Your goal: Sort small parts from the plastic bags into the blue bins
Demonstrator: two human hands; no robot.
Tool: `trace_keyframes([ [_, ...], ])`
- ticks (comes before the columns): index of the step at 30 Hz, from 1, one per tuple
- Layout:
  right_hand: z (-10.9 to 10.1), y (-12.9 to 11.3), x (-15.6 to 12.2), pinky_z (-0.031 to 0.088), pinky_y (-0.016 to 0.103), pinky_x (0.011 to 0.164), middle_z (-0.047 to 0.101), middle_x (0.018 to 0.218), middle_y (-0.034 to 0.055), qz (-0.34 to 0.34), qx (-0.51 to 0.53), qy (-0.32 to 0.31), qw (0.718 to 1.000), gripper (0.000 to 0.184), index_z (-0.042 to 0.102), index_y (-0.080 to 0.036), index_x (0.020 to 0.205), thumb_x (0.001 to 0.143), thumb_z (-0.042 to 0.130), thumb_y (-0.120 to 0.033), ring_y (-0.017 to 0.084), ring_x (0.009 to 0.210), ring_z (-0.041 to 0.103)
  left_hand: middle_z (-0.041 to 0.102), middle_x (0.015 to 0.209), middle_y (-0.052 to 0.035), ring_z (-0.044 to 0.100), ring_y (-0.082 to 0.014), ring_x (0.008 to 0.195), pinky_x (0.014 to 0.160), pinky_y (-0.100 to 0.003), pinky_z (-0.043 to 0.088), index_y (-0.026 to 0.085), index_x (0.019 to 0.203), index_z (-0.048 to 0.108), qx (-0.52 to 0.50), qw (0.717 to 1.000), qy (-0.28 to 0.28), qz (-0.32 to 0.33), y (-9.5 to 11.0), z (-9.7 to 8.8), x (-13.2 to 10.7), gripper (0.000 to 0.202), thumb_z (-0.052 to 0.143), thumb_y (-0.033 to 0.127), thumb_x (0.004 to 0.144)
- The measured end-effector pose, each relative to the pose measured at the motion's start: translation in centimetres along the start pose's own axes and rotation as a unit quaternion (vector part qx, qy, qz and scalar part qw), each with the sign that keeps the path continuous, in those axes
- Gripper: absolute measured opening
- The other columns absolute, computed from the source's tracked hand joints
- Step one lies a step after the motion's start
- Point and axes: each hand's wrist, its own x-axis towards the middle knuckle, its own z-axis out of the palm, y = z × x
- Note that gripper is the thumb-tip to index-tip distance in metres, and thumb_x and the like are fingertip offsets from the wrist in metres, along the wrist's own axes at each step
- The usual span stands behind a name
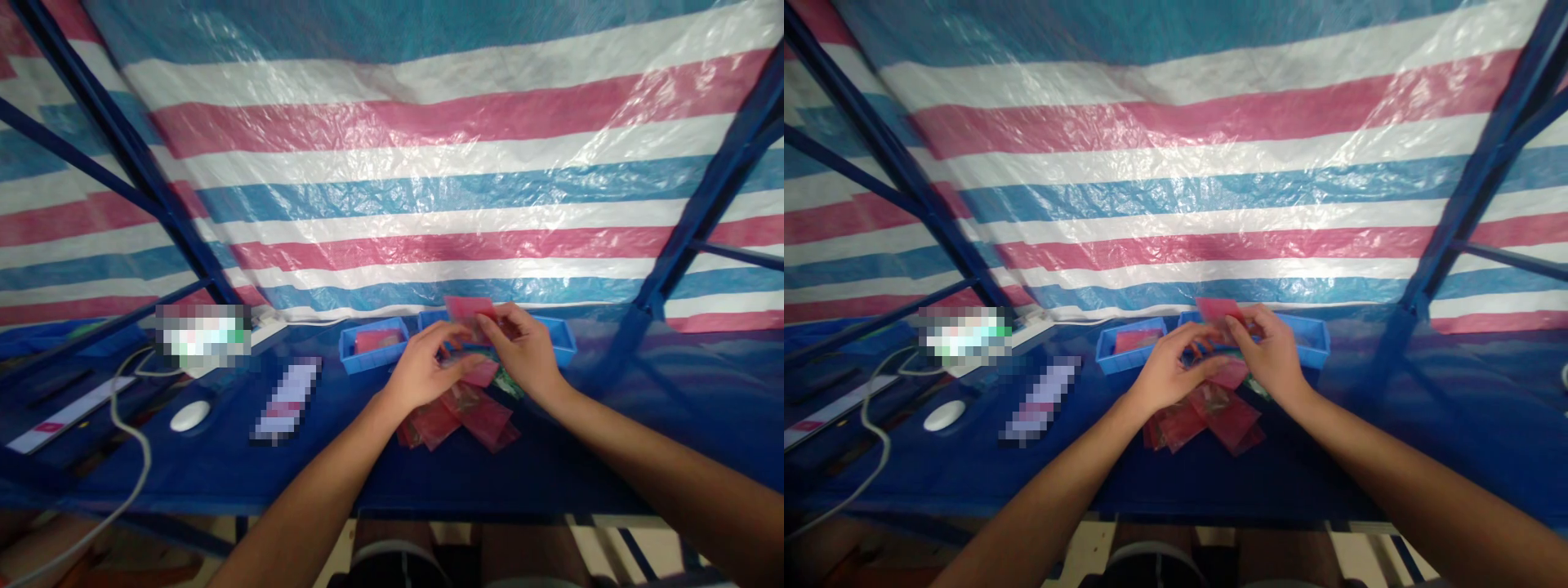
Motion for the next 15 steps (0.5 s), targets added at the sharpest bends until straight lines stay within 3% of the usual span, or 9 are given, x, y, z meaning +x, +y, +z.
trace_keyframes([
  [3,0.4,-0.6,-0.7,0.060,0.043,0.084,0.077,0.106,0.0066,-0.078,-0.045,-0.085,0.992,0.017,0.077,-0.029,0.113,0.101,0.070,-0.039,0.026,0.093,0.072,0.072,0.133,-0.0141,0.070,-0.0284,0.115,0.097,-0.040,0.057,0.022,0.137,0.069,0.010,0.999,0.031,-0.008,-0.1,0.0,0.2,0.054,0.082,0.050,0.092],
  [5,0.7,-1.0,-1.1,0.059,0.050,0.097,0.077,0.119,0.0081,-0.122,-0.065,-0.144,0.980,0.027,0.074,-0.030,0.125,0.098,0.072,-0.032,0.030,0.109,0.071,0.073,0.128,-0.0128,0.069,-0.0279,0.115,0.102,-0.041,0.055,0.021,0.130,0.073,0.024,0.999,0.038,-0.004,-0.5,0.0,0.2,0.043,0.077,0.048,0.096],
  [8,1.1,-1.2,-1.5,0.054,0.055,0.108,0.074,0.132,0.0090,-0.136,-0.069,-0.184,0.971,0.038,0.070,-0.030,0.135,0.098,0.070,-0.027,0.032,0.123,0.068,0.077,0.119,-0.0100,0.070,-0.0254,0.108,0.098,-0.037,0.054,0.020,0.121,0.077,0.019,0.998,0.056,-0.032,-1.6,0.0,0.1,0.033,0.069,0.045,0.102],
  [13,1.1,0.0,-1.2,0.061,0.044,0.087,0.076,0.115,0.0065,-0.054,-0.035,-0.108,0.992,0.024,0.073,-0.030,0.124,0.101,0.068,-0.034,0.024,0.093,0.072,0.080,0.108,-0.0058,0.070,-0.0217,0.095,0.087,-0.032,0.054,0.018,0.119,0.078,-0.061,0.989,0.081,-0.105,-3.3,0.1,0.1,0.039,0.059,0.050,0.107],
  [15,1.1,0.8,-0.7,0.061,0.042,0.085,0.074,0.117,0.0078,-0.028,-0.022,-0.045,0.998,0.031,0.070,-0.028,0.127,0.098,0.073,-0.040,0.024,0.096,0.071,0.079,0.099,-0.0045,0.068,-0.0197,0.087,0.082,-0.030,0.053,0.016,0.112,0.078,-0.082,0.984,0.097,-0.125,-3.7,0.1,0.2,0.042,0.059,0.053,0.106],
])
